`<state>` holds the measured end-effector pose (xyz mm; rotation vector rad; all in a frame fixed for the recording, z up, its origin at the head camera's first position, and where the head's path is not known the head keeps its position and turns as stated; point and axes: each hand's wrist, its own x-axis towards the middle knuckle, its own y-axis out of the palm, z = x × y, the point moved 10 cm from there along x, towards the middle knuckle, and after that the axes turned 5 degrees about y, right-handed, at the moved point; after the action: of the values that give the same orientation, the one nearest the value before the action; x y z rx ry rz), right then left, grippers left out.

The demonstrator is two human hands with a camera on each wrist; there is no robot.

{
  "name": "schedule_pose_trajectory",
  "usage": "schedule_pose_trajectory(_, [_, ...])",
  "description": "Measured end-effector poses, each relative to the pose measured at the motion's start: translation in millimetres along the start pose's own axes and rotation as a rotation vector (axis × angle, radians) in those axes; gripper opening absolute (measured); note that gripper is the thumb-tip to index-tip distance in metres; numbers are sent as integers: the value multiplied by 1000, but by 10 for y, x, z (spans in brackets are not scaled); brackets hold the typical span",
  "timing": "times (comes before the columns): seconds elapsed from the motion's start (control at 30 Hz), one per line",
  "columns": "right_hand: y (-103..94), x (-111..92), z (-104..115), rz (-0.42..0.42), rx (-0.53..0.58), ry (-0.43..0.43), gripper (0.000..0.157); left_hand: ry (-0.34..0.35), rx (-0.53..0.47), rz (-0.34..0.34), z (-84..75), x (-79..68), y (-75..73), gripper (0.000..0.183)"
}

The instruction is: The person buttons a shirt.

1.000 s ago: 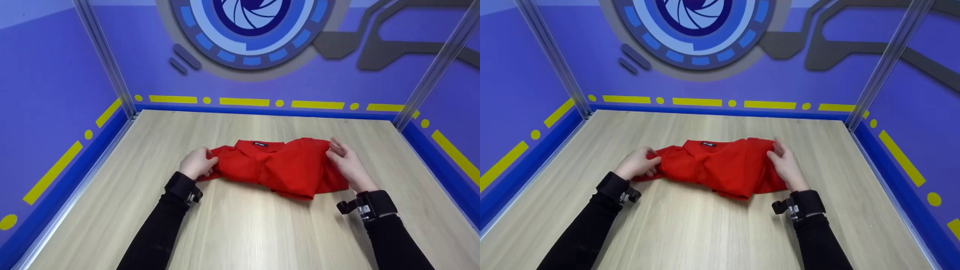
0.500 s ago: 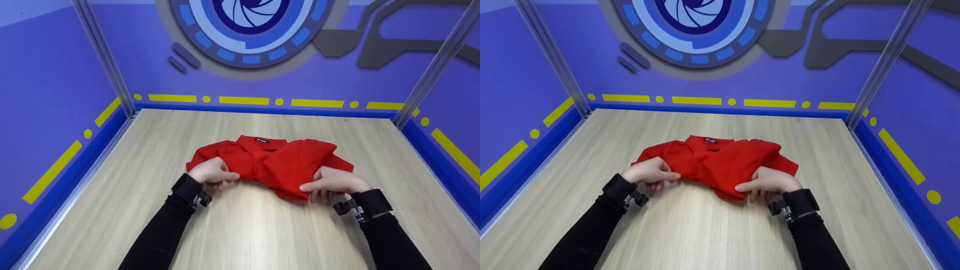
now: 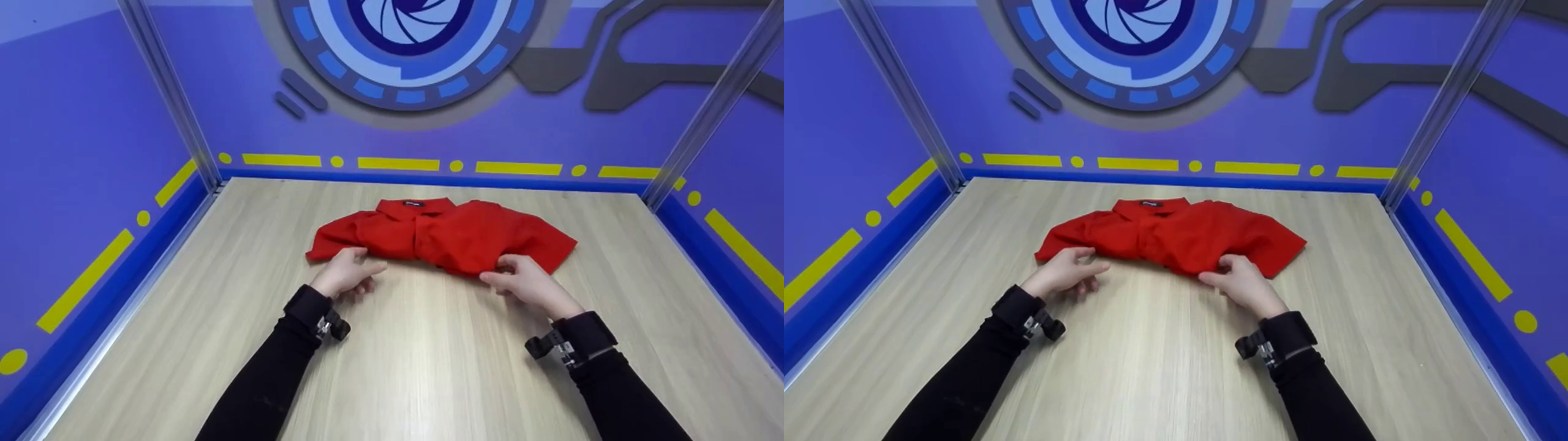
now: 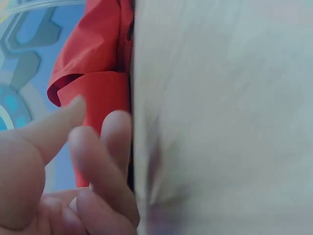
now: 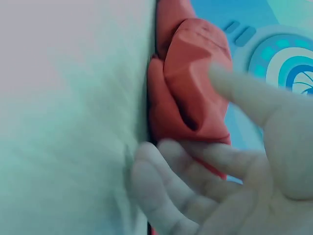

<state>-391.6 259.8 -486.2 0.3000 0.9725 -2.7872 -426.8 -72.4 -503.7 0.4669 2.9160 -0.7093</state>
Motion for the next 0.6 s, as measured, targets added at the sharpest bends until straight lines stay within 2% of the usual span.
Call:
schedule_pose_trajectory(0.1, [-19, 25, -22, -24, 126, 11, 38, 10, -99, -54, 6, 34, -27, 62])
schedule_pose_trajectory(0.23, [-8, 52, -21, -28, 252, -11, 27, 93, -165, -87, -80, 61, -35, 30])
schedule_pose_trajectory(0.33, [-21, 64, 19, -29, 308, -53, 28, 154, -179, -104, -152, 71, -41, 26])
schedule_pose_trajectory(0.43, [-105, 52, 98, -67, 372, -120, 30, 243, -181, -176, -258, 70, -126, 31])
schedule_pose_trajectory(0.6, [-410, -64, 241, -270, 599, -263, 25, 466, -182, -351, -541, -44, -367, 32])
